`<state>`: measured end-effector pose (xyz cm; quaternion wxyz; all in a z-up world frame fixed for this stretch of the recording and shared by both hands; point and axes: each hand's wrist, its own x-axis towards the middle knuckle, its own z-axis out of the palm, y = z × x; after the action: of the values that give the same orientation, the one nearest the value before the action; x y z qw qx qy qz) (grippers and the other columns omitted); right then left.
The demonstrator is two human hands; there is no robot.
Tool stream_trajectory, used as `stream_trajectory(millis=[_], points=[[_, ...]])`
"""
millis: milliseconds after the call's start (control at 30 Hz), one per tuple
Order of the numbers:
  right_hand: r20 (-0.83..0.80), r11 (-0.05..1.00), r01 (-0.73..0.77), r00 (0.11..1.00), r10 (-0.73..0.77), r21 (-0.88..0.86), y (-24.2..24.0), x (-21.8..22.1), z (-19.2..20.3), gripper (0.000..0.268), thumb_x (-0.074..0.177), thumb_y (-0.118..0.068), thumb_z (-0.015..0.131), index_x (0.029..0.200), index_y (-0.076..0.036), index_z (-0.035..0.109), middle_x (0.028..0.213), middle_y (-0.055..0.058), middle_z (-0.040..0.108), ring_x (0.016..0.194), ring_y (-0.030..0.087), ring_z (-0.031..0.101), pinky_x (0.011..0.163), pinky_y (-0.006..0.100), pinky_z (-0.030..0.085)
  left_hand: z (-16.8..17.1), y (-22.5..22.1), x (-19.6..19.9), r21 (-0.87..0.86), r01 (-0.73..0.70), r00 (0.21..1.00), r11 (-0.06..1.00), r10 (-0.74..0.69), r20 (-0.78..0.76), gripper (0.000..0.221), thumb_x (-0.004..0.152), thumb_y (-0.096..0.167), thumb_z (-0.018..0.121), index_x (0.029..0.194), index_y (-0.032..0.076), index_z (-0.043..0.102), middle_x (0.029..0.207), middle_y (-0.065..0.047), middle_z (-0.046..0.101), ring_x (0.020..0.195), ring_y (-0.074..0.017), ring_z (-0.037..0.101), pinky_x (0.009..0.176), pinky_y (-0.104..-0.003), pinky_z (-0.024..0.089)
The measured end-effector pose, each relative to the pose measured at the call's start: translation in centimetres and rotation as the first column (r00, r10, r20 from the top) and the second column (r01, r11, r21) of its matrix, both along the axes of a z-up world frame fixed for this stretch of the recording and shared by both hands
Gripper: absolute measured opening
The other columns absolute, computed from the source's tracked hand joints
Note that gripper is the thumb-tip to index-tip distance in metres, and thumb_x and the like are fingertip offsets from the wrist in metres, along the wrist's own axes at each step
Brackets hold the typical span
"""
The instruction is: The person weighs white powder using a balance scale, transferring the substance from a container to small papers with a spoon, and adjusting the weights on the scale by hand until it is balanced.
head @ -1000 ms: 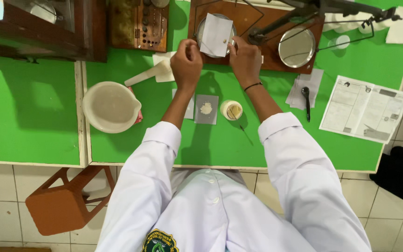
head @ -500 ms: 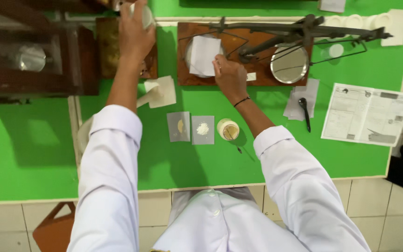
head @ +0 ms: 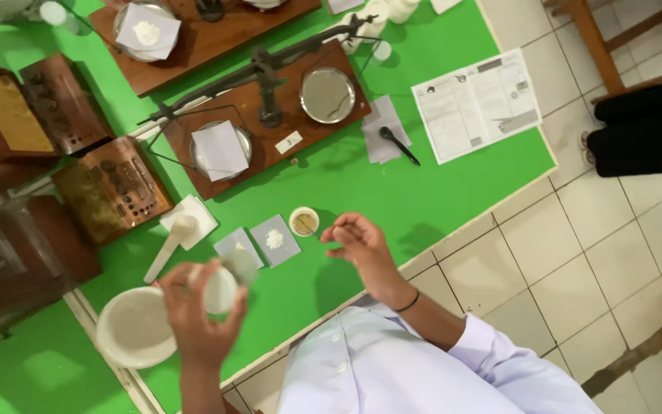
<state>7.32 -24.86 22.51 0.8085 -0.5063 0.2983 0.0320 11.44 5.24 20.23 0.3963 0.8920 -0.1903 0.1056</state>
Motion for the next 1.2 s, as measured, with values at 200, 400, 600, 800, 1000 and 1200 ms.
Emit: stream_trajectory(millis=[200,400,600,800,1000,1200], points=[[-0.172,0.886,0.154,0.981,-0.086,0.436,5.1,-6.1,1.5,0.022,0.106,-0.018,0.054,0.126,-0.012,0.047,0.106,0.017,0.075,0.095,0.024,0.074,0.079,0.034,0.059,4.0,-8.9,-6.9,0.067,0.324,0.946,0.944,-0.323,-0.035,0.060,0.072,0.060,0.077,0.119,0.026,0.063,0.111,-0.008,0.054,0.076,-0.0283,0.071,0.061,-0.040,0.060],[-0.235,0.861,0.238,0.961,-0.143,0.450,2.4,-8.9,0.9,0.012,0.104,-0.016,0.057,0.116,-0.016,0.054,0.093,0.016,0.077,0.082,0.019,0.075,0.073,0.027,0.055,4.8,-11.6,-9.0,0.200,0.443,0.888,0.874,-0.459,0.038,0.062,0.078,0.069,0.072,0.108,0.015,0.068,0.103,-0.012,0.055,0.063,-0.0351,0.069,0.050,-0.045,0.058],[-0.115,0.908,0.372,0.928,-0.355,0.193,3.3,-9.9,-4.4,0.017,0.104,-0.025,0.060,0.115,-0.016,0.051,0.088,0.007,0.073,0.080,0.015,0.070,0.072,0.029,0.059,3.7,-14.9,-11.8,0.231,0.073,0.997,0.970,-0.074,-0.005,0.048,0.086,0.059,0.067,0.107,0.017,0.065,0.097,-0.007,0.050,0.058,-0.0348,0.068,0.045,-0.046,0.058],[0.000,0.864,0.417,0.901,-0.434,0.284,2.4,-9.7,-7.2,0.015,0.105,-0.025,0.056,0.116,-0.015,0.050,0.089,0.012,0.071,0.077,0.028,0.072,0.060,0.041,0.065,6.3,-13.0,-12.8,-0.107,-0.277,0.861,0.955,0.197,-0.469,0.028,0.104,0.034,0.054,0.111,0.008,0.050,0.100,-0.016,0.051,0.067,-0.0376,0.069,0.043,-0.042,0.060],[-0.184,0.698,0.099,0.982,0.047,0.709,-1.3,-11.8,-13.9,0.022,0.092,-0.029,0.053,0.098,-0.011,0.063,0.091,0.018,0.068,0.080,0.039,0.070,0.062,0.050,0.059,3.5,-14.7,-16.5,-0.588,-0.347,0.613,0.731,-0.297,-0.732,0.043,0.103,0.019,0.034,0.144,0.021,0.050,0.116,-0.017,0.055,0.090,-0.0247,0.067,0.052,-0.031,0.067],[-0.320,0.709,0.200,0.947,0.039,0.676,-4.7,-13.8,-14.1,0.020,0.088,-0.023,0.052,0.082,-0.008,0.065,0.081,0.019,0.070,0.072,0.041,0.068,0.059,0.056,0.053,1.7,-18.3,-21.1,-0.381,-0.009,0.908,0.925,-0.152,-0.390,0.064,0.091,0.019,0.051,0.155,0.020,0.042,0.106,-0.017,0.052,0.102,-0.0378,0.060,0.081,-0.054,0.055]])
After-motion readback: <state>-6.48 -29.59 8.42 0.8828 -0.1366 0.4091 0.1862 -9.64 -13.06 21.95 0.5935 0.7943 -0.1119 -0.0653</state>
